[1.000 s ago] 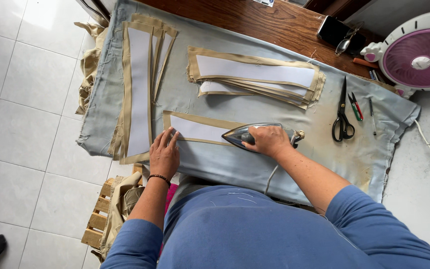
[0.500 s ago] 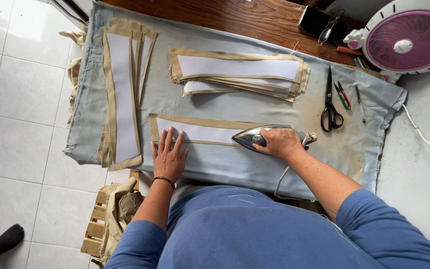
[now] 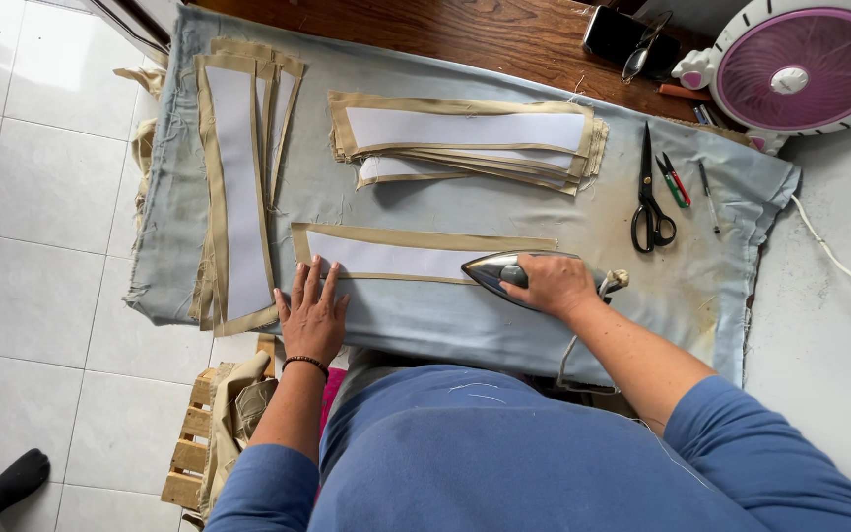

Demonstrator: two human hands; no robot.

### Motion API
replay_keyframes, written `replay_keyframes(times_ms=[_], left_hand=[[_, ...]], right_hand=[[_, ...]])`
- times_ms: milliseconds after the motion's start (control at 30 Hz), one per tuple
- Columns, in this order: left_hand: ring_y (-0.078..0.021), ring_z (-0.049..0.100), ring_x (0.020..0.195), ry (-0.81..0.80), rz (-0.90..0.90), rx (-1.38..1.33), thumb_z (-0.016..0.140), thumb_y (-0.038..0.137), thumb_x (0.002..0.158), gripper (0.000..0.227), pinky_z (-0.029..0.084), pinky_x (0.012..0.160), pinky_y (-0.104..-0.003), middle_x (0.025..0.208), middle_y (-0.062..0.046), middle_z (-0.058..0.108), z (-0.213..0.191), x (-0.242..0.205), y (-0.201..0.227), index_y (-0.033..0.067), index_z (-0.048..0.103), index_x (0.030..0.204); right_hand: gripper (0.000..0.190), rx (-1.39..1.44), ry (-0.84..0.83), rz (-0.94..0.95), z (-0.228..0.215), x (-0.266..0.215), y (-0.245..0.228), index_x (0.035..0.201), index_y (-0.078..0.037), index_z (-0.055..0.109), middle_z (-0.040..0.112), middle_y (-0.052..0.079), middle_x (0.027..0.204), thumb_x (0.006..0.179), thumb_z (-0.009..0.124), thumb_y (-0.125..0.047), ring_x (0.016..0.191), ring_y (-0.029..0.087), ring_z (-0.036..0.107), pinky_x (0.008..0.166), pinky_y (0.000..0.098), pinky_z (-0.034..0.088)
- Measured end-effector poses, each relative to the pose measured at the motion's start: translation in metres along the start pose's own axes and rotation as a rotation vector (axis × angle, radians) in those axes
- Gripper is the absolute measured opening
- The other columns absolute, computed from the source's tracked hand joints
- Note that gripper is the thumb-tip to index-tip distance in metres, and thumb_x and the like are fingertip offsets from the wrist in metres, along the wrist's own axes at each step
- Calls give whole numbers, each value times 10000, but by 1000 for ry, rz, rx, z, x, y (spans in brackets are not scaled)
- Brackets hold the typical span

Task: The person irons several rectangular fabric pieces on an ironing board. They pick up each piece, press it with an iron, and place it in a growing stack on the board. The process is repeated for multiple pieces throughout the clip.

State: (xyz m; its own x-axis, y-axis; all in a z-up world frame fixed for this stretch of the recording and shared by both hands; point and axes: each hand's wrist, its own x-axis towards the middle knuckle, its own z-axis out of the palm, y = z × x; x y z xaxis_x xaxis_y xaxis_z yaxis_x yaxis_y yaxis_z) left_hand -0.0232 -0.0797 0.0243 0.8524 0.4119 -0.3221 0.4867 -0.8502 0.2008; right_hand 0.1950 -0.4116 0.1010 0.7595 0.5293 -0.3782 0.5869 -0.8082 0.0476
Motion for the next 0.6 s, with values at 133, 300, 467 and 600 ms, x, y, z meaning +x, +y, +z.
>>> replay_keyframes(times_ms=[133,300,467,600], left_hand=[[-197,95,1604,4,6,-16,364,501,1086,573,81,1261,-613,1744,69,145,6,2,-6,390,246,1636],[-183,127,1599,-12,10,8,387,502,1069,581,112,1266,-605,1737,80,166,0,1,-8,388,262,1625],[-181,154,1593,6,33,11,410,496,1058,583,141,1265,-602,1731,86,191,4,5,-11,389,286,1617],[-189,181,1584,41,39,4,471,468,1036,604,173,1260,-598,1724,81,212,5,3,-13,381,307,1611]], right_hand=[[546,144,-71,219,22,4,-6,942,-218,580,753,81,833,839,563,-754,853,321,766,744,492,603],[550,374,-46,583,8,-3,10,1085,-139,595,752,185,980,907,606,-659,982,403,739,814,552,590],[547,397,7,657,32,11,46,1091,-146,612,745,168,991,899,642,-657,975,405,737,791,558,590],[573,431,1,686,26,13,45,1123,-130,615,737,182,1048,892,659,-652,1031,415,720,827,564,582]])
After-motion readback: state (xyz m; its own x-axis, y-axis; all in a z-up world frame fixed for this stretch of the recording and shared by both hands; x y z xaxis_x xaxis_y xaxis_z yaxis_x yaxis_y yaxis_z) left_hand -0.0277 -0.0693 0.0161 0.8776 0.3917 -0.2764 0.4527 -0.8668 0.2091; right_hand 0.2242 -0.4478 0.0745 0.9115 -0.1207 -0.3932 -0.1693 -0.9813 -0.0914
